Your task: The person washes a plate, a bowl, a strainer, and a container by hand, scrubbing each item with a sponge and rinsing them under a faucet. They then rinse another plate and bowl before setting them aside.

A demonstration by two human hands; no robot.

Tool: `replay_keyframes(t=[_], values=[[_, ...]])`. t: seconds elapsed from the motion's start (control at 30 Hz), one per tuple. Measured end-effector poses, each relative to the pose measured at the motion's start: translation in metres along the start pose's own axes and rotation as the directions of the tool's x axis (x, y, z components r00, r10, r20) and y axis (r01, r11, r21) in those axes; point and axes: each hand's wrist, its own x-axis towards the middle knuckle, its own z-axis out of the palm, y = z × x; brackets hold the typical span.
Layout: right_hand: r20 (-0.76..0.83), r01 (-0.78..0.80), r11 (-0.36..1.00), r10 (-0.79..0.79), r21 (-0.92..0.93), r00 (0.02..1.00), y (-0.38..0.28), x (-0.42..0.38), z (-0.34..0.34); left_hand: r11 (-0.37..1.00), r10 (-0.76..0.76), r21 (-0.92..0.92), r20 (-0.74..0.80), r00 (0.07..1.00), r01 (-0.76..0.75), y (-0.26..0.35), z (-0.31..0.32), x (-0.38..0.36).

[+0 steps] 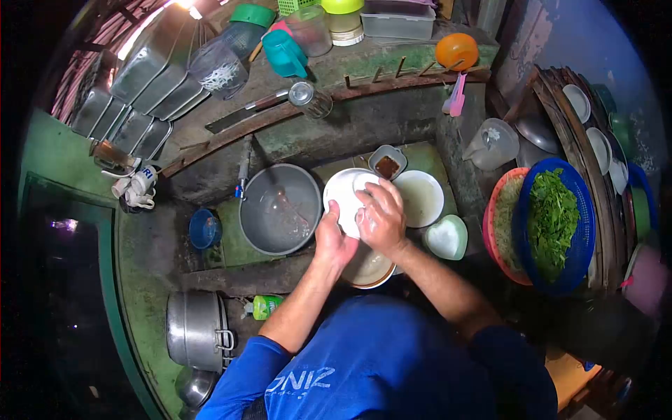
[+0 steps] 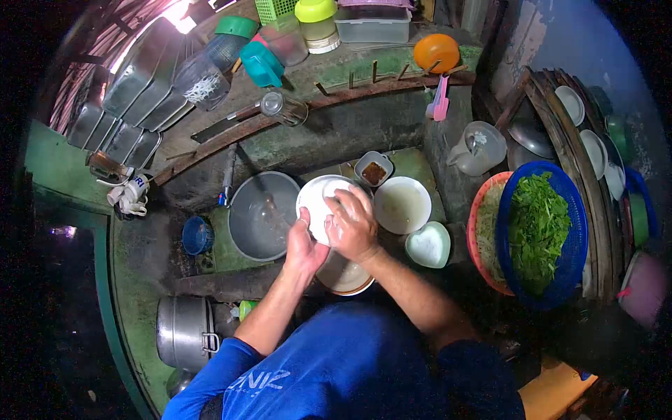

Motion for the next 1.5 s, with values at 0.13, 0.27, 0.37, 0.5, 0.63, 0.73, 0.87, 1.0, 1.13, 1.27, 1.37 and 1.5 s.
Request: replay_keyframes(t=[0.13,0.27,0.37,0.5,0.63,0.73,0.87,1.0,1.13,1.27,1.37,1.5], values=[[0.158,-0.673,0.534,0.712,0.512,0.685,0.045,0.017,0.020,0.764,0.285,0.531,0.233,0.930,-0.367,-0.014,-0.015,-0.010],[0.874,-0.859,-0.315,0.410,0.405,0.261,0.065,0.052,-0.049,-0.347,-0.343,0.470,0.742,0.576,-0.812,0.029,0.006,-0.031],[0.840,-0.893,-0.007,0.343,0.450,0.421,0.088,0.023,-0.052,-0.413,-0.425,0.350,0.742,0.518,-0.841,0.043,0.001,-0.028],[0.733,-0.821,0.053,0.421,0.569,0.535,0.080,0.002,-0.056,-0.398,-0.047,0.566,0.774,0.632,-0.722,0.037,-0.024,-0.019],[0.533,-0.708,0.221,0.520,0.671,0.668,0.087,-0.011,-0.042,0.896,-0.057,0.443,0.185,0.981,-0.031,-0.005,-0.040,-0.028],[0.574,-0.708,0.518,0.424,0.480,0.700,0.085,-0.013,-0.038,0.820,-0.051,0.571,0.026,0.998,0.027,-0.020,-0.042,-0.018],[0.411,-0.617,0.760,0.505,0.205,0.759,0.064,-0.004,-0.036,0.891,-0.069,0.444,-0.066,0.995,0.091,-0.020,-0.056,-0.011],[0.111,-0.281,0.956,0.271,0.083,0.956,0.015,-0.001,-0.026,0.885,-0.061,0.447,-0.165,0.984,0.130,-0.022,-0.070,-0.007],[0.583,-0.141,0.973,0.224,-0.184,0.781,-0.022,-0.063,0.013,0.927,0.022,0.371,0.089,0.996,-0.053,-0.031,-0.060,-0.010],[0.832,-0.314,0.931,0.021,0.185,0.555,-0.018,-0.060,-0.006,0.961,-0.106,0.262,0.064,0.992,0.086,-0.009,-0.078,-0.022],[0.685,-0.132,0.971,-0.043,0.201,0.727,-0.021,-0.054,0.011,0.953,-0.070,0.293,-0.018,0.997,0.073,-0.025,-0.095,-0.022],[0.608,0.003,0.967,0.159,-0.256,0.778,-0.015,-0.029,0.037,0.850,0.224,0.462,0.117,0.967,-0.253,-0.010,-0.072,-0.042]])
